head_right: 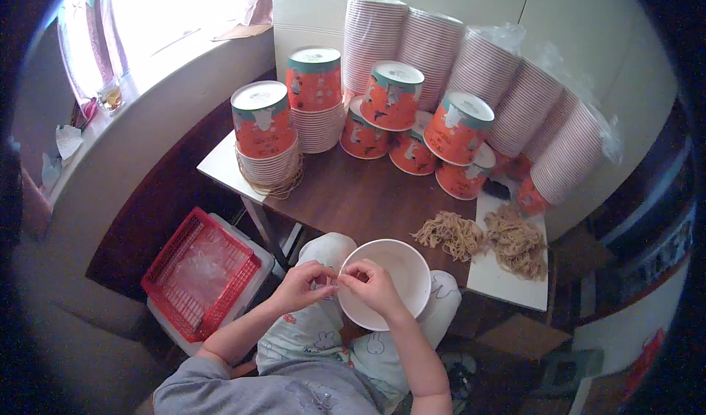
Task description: Threading pre-cut lengths of string through holes in paper buckets to create carry handles.
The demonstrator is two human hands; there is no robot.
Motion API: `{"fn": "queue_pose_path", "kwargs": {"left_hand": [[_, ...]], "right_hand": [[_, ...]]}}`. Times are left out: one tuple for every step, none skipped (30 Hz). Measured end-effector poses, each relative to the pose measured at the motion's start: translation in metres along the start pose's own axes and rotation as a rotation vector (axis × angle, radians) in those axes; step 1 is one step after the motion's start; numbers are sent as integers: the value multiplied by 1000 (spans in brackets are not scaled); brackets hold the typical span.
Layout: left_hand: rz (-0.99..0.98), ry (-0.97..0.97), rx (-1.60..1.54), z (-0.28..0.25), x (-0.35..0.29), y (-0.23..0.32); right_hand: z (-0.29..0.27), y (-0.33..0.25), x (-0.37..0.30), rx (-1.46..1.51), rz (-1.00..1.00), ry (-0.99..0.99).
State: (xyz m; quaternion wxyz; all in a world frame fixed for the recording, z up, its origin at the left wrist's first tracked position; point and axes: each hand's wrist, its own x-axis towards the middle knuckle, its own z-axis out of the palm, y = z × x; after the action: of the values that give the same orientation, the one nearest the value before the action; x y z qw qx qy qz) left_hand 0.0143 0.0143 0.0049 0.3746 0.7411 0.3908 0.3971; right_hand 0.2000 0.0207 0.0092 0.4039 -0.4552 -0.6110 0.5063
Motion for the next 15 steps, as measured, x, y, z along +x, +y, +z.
{"fn": "queue_pose_path", "kwargs": {"left_hand": [[-2, 4, 2, 2, -2, -3], [37, 46, 41, 4, -2, -7], [78, 84, 77, 6, -2, -9], [79, 83, 76, 6, -1, -10], [125, 132, 187, 5, 0, -9], [170, 180, 297, 4, 1, -8], [170, 178, 297, 4, 3, -6], [293, 240, 411, 3, 5, -3], [418, 302, 525, 2, 7, -1], [419, 300, 526, 3, 9, 1], [461, 300, 532, 3, 10, 2], [503, 301, 539, 3, 11, 2], [505, 300, 541, 4, 12, 1], [505, 301, 537, 5, 13, -1], [504, 302, 533, 7, 13, -2]], "right_hand": [[1, -1, -1, -34, -24, 17], [2, -1, 0, -34, -25, 12], [1, 0, -1, -44, -24, 9], [1, 0, -1, -54, -23, 7], [1, -2, -1, -55, -23, 8], [2, -3, -2, -74, -36, 17], [2, -4, -3, -93, -49, 26], [3, -4, -4, -93, -48, 28], [3, -4, -4, -99, -70, 37], [4, -4, -5, -105, -93, 47], [4, -3, -5, -104, -94, 49], [4, -1, -5, -106, -103, 51], [4, 0, -4, -109, -111, 54], [4, -1, -4, -107, -113, 56], [5, -3, -5, -115, -121, 56]]}}
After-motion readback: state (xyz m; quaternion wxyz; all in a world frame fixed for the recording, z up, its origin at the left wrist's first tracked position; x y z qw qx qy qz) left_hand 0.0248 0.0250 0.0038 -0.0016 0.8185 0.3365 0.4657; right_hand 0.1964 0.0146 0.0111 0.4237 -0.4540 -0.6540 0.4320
